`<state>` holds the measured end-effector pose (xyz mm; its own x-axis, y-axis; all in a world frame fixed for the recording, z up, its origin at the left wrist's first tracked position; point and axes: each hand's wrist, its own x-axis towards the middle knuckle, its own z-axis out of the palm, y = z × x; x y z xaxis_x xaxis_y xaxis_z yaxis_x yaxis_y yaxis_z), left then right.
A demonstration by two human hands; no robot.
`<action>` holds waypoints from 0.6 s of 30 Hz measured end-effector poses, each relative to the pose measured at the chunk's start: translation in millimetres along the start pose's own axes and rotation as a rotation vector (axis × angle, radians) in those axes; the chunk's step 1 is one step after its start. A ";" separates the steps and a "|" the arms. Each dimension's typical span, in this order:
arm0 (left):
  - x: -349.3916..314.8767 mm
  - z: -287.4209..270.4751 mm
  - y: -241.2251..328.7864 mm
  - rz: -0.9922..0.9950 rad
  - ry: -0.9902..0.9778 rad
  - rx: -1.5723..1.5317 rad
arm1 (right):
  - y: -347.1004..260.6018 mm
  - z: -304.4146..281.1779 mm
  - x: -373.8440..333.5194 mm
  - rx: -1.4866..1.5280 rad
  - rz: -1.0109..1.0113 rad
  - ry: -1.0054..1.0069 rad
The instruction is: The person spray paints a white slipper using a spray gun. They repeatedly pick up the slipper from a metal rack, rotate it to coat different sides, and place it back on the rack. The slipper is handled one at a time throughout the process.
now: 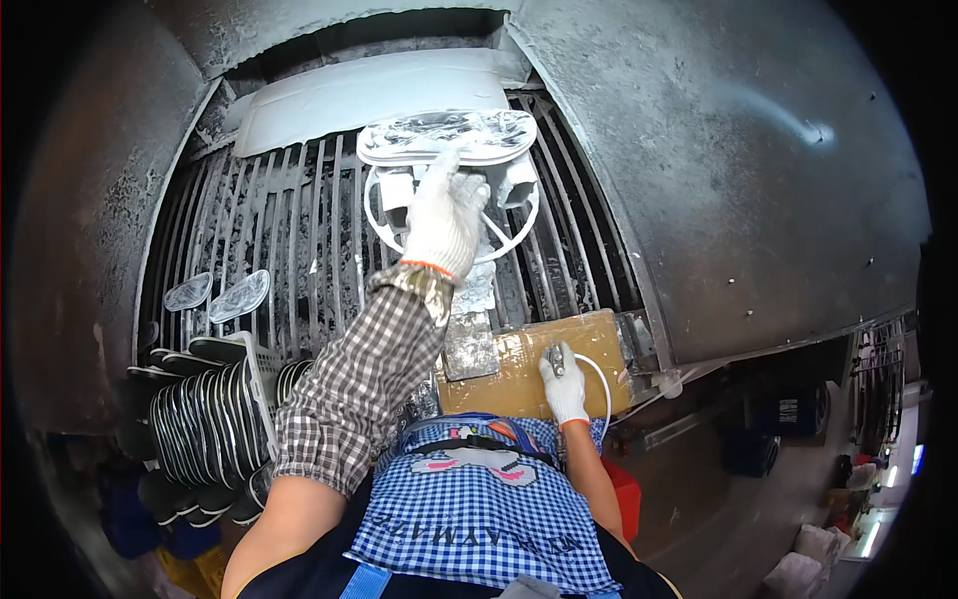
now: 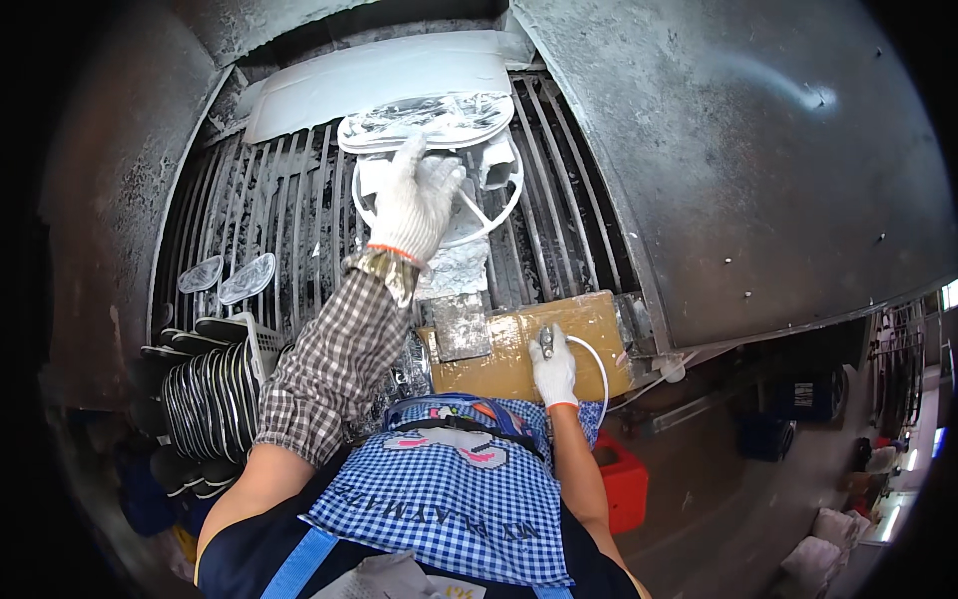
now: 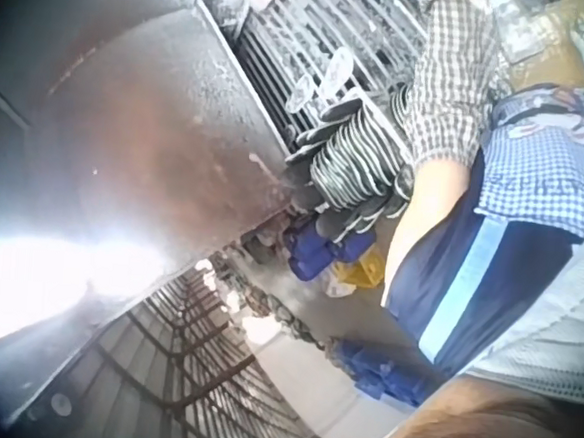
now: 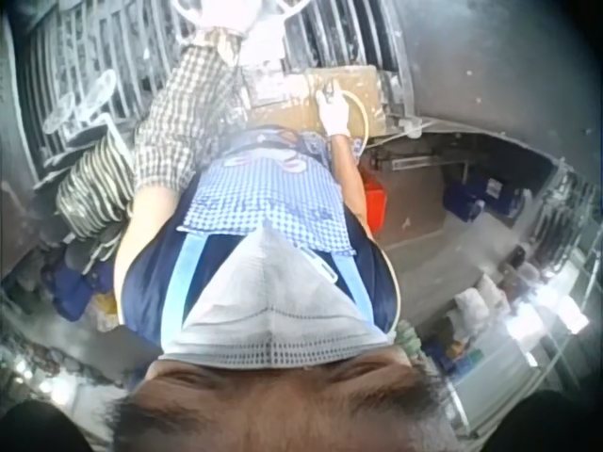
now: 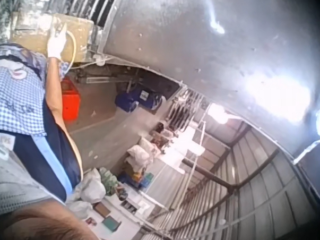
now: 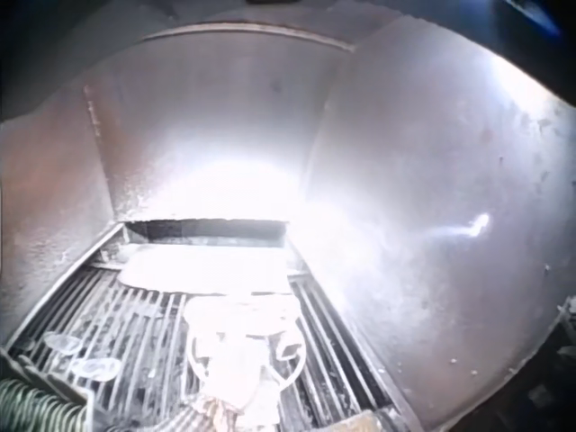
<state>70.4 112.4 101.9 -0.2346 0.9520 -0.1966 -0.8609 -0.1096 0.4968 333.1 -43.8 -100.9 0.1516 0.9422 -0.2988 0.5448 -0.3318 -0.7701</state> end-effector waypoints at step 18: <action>38.0 -2.0 31.4 -0.111 -0.200 -0.056 | -289.6 -139.1 -116.0 0.158 -1.568 -0.120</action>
<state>33.6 144.5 108.3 -0.0482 0.9961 -0.0733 -0.9016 -0.0118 0.4324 272.4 -50.6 235.2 -0.5248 0.3329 0.7834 0.0017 0.9208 -0.3901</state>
